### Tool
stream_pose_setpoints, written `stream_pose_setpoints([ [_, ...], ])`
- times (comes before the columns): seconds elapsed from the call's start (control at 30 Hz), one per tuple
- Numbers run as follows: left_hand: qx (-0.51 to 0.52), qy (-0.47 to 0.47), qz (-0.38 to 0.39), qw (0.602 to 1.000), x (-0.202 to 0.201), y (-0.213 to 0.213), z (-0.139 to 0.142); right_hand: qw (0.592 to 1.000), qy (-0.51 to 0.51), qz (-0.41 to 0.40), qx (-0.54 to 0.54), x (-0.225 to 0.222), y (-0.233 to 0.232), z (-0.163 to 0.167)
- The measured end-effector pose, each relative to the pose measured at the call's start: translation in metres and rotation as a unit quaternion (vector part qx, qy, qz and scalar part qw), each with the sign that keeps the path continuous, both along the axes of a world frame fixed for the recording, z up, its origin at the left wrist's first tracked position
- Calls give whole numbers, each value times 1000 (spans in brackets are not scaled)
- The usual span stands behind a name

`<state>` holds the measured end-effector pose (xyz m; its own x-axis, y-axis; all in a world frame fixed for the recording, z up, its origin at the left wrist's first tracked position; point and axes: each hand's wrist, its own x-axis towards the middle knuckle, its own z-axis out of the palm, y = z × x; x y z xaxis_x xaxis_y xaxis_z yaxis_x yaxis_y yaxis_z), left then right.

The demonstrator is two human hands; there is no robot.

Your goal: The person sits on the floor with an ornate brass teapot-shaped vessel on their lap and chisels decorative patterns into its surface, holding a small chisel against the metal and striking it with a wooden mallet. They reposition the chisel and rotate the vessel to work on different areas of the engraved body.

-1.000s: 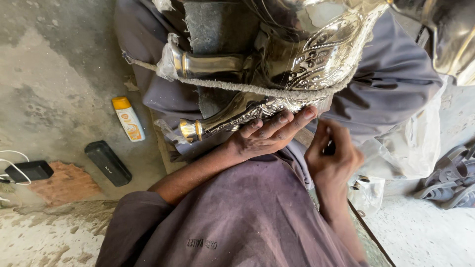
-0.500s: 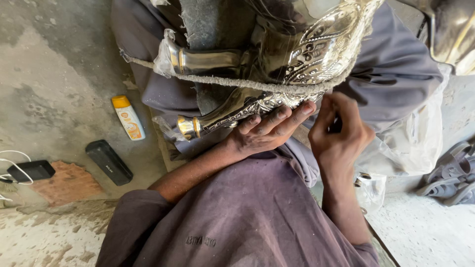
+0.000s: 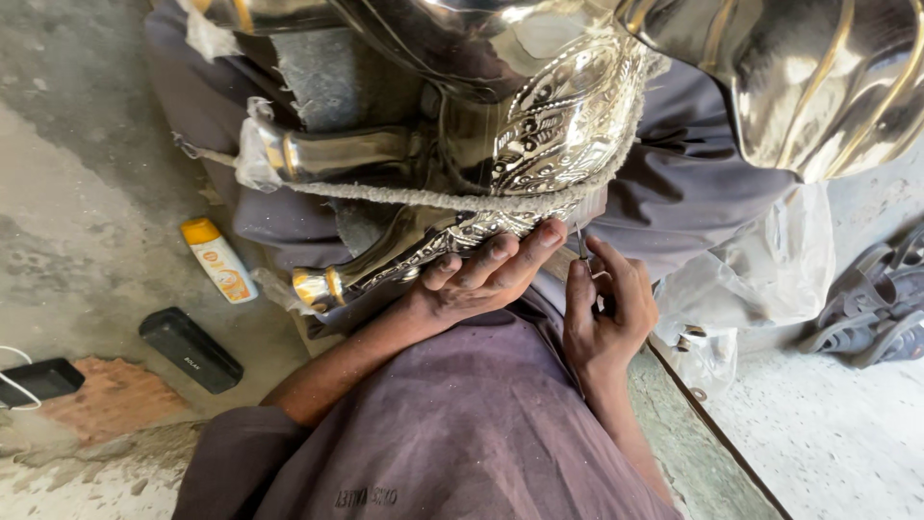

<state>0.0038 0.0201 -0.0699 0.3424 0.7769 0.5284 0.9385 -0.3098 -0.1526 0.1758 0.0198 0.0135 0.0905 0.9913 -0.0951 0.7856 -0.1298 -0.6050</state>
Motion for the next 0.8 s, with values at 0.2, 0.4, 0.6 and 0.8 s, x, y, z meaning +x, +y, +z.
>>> stream_pose_setpoints([
  [0.2,21,17,14,1000,5,-1,-4,999,-21,36,35,-5,-3,1],
  [0.4,42,17,35,998,8,2,-6,986,-107,92,88,-10,3,2],
  [0.6,51,10,51,997,14,6,-6,986,-116,93,82,-10,4,3],
  [0.8,30,15,21,999,10,1,-6,978,-116,133,109,-11,32,1],
])
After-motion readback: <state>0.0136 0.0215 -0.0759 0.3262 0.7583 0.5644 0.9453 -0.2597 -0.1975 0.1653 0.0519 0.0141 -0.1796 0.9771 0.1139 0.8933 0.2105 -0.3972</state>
